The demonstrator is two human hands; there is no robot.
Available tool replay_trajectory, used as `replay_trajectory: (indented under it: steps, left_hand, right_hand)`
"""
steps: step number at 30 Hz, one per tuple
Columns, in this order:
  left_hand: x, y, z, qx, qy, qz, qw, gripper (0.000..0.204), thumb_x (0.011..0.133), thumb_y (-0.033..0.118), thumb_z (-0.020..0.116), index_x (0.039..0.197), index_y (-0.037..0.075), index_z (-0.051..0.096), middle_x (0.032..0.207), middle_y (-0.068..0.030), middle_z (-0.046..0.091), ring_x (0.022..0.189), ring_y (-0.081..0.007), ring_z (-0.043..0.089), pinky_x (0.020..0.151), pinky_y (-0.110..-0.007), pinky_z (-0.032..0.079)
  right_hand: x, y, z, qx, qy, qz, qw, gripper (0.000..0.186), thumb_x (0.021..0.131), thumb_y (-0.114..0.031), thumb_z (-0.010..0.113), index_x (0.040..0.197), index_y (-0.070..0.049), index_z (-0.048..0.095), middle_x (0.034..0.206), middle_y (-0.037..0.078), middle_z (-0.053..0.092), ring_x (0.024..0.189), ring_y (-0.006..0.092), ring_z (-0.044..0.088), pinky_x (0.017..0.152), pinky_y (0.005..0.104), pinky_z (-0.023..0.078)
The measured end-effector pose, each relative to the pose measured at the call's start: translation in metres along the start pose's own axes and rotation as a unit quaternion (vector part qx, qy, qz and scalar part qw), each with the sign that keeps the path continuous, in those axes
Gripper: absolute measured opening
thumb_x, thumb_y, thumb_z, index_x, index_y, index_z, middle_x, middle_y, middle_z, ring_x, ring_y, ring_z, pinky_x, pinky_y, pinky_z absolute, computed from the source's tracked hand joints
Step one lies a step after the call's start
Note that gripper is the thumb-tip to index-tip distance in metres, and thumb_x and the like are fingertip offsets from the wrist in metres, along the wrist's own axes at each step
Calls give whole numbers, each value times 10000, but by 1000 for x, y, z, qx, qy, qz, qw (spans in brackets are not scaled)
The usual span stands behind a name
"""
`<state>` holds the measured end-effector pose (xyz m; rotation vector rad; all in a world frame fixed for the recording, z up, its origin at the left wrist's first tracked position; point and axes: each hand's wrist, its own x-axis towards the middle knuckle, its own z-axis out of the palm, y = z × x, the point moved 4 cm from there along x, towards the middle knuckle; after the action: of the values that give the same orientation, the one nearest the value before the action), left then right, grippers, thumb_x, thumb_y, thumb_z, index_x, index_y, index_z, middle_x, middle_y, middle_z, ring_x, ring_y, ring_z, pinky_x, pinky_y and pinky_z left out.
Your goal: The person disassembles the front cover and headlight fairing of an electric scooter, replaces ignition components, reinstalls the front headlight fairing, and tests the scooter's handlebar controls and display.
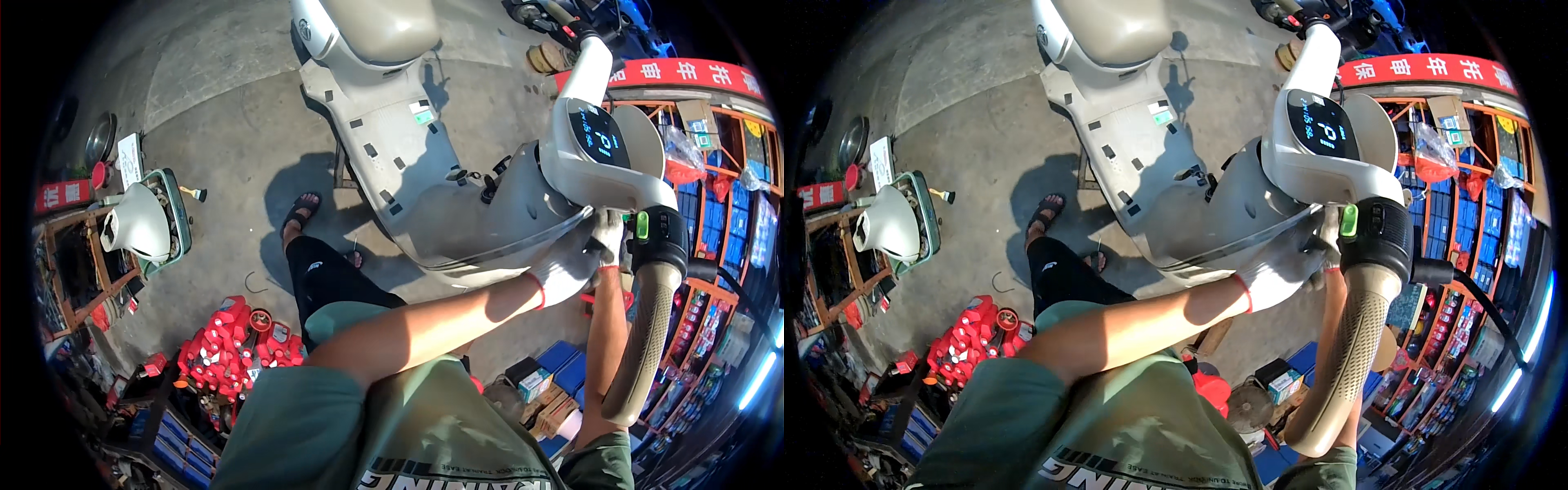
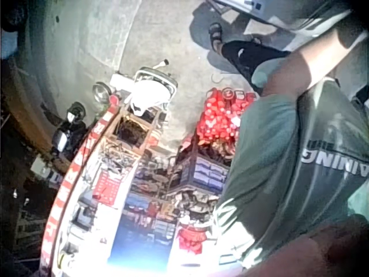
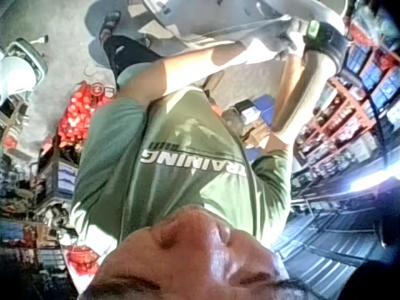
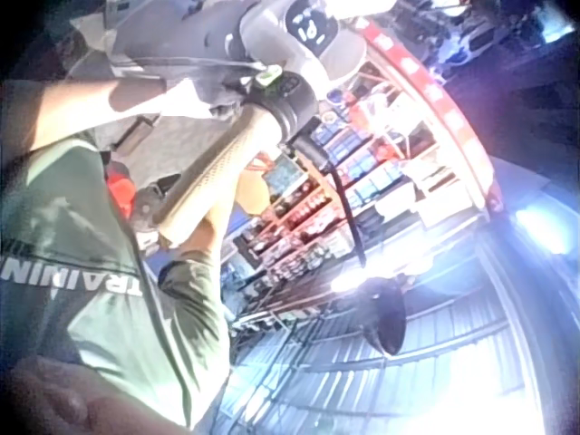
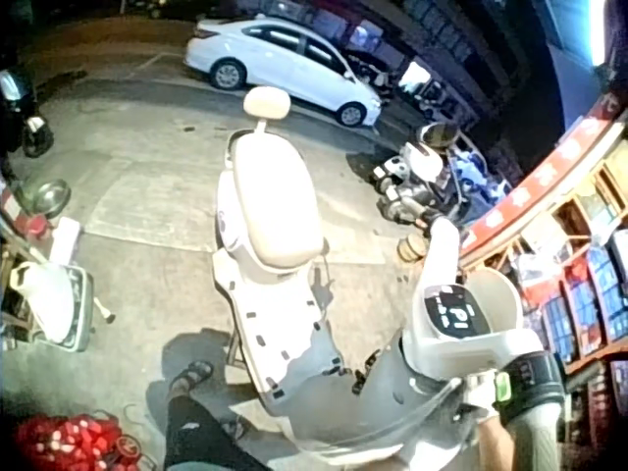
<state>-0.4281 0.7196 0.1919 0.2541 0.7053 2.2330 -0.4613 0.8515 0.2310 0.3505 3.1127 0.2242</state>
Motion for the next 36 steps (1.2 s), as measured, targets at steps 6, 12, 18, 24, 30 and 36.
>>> replay_trajectory:
  steps: [6, 12, 18, 24, 30, 36]
  left_hand:
    - [-34, -12, -48, 25, 40, 72, 996, 201, 947, 87, 431, 1085, 43, 571, 795, -65, 595, 613, -152, 543, 579, -314, 464]
    - [-45, 15, -73, 429, 150, 203, 867, 167, 896, 154, 531, 987, 23, 579, 835, -170, 637, 735, -320, 632, 642, -399, 504]
    - [-32, 9, -82, 550, 151, 217, 792, 291, 845, 222, 643, 1015, 1, 560, 910, -178, 626, 795, -345, 632, 656, -416, 523]
    - [-35, 20, -78, 606, 143, 192, 758, 353, 788, 250, 697, 1002, -2, 573, 897, -155, 582, 803, -329, 603, 671, -428, 496]
    - [-35, 25, -83, 615, 152, 240, 736, 315, 745, 251, 718, 972, 53, 626, 927, -128, 574, 852, -309, 547, 745, -430, 451]
    - [-34, 25, -89, 597, 153, 244, 749, 286, 722, 255, 727, 961, 110, 670, 948, -108, 595, 884, -309, 553, 774, -446, 443]
  right_hand:
    - [2, -7, 4, 12, 13, -18, 1000, 337, 901, -135, 532, 1204, 8, 576, 1161, 170, 617, 1085, 262, 584, 945, 352, 454]
    - [-16, -6, 8, 19, 7, -25, 999, 338, 903, -135, 530, 1202, 15, 575, 1159, 173, 615, 1082, 262, 583, 943, 353, 452]
    - [-11, -10, 7, 19, -21, -39, 999, 338, 904, -135, 529, 1200, 22, 574, 1157, 176, 614, 1079, 261, 581, 941, 353, 450]
    - [7, -17, 0, 8, -64, -58, 996, 339, 905, -136, 527, 1197, 29, 574, 1155, 178, 613, 1076, 261, 580, 938, 354, 448]
    - [13, -15, 1, 2, -96, -64, 993, 340, 906, -136, 525, 1195, 36, 573, 1152, 181, 612, 1073, 261, 579, 936, 354, 446]
    - [11, -8, 7, 18, -123, -66, 990, 341, 907, -137, 523, 1193, 43, 572, 1150, 184, 610, 1070, 260, 577, 934, 355, 445]
